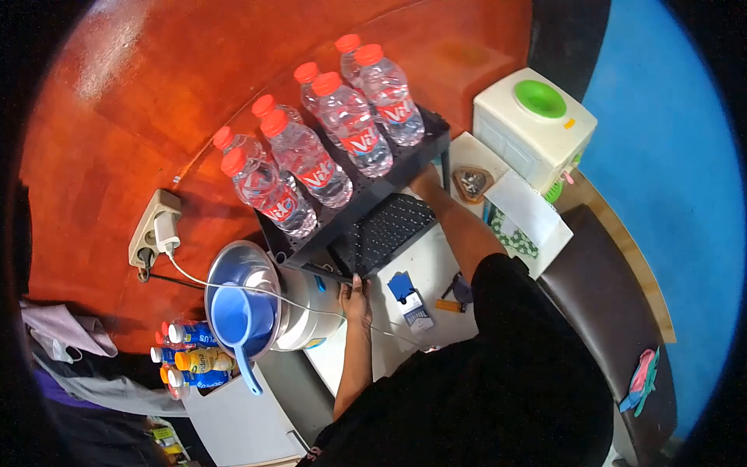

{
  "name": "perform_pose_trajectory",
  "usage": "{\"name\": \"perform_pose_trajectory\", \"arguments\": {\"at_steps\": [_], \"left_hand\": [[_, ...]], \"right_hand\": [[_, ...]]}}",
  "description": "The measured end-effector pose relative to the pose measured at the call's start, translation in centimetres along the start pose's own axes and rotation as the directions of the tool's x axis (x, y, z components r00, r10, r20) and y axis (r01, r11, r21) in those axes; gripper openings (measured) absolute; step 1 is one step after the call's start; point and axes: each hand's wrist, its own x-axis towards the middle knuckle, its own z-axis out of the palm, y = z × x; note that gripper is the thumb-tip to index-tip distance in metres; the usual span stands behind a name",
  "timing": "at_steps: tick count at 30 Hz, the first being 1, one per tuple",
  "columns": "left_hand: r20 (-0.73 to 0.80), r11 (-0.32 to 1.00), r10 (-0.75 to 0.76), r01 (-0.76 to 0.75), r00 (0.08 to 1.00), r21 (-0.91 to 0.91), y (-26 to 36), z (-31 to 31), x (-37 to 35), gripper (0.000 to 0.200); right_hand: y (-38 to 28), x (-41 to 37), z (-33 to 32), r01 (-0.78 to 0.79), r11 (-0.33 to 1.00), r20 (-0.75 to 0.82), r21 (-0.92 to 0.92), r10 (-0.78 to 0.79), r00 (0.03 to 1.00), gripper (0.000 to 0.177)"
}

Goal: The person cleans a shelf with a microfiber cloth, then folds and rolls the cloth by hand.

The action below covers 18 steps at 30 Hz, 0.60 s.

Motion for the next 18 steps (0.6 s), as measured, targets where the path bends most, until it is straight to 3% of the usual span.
{"name": "perform_pose_trajectory", "arguments": {"at_steps": [1,2,3,6,12,14,18], "left_hand": [[-0.012,0.999,0.015,-0.015,1.000,0.040,0.1,0.2,-0.3,0.040],[-0.022,0.999,0.027,-0.026,0.999,0.027,0.3,0.3,-0.4,0.040],[-0.021,0.999,0.007,-0.006,1.000,0.049,0.4,0.2,-0.3,0.044],[-0.124,0.998,-0.021,0.029,0.992,0.057,0.2,0.7,-0.2,0.051],[0.065,0.991,-0.134,0.133,0.989,0.012,1.0,1.3,0.9,0.036],[-0.140,0.996,-0.088,0.090,0.986,0.009,0.8,3.5,1.2,0.043],[-0.290,0.998,-0.051,0.041,0.956,-0.040,-1.3,4.0,3.0,0.055]], "right_hand": [[2.9,0.2,3.6,0.101,0.995,-0.132,-0.010,-0.102,0.986,0.047],[4.4,0.9,6.1,0.201,0.979,-0.261,-0.031,-0.202,0.944,0.045],[3.6,2.1,6.2,0.220,0.975,-0.260,-0.027,-0.219,0.940,0.045],[3.3,3.4,5.3,0.188,0.977,-0.129,-0.105,-0.201,0.971,0.046],[3.0,2.5,3.6,0.115,0.950,0.159,-0.291,-0.071,0.985,0.046],[2.4,2.8,2.7,0.103,0.925,0.245,-0.367,-0.011,0.969,0.046],[1.3,1.1,0.6,0.082,0.844,0.376,-0.530,0.146,0.915,0.046]]}}
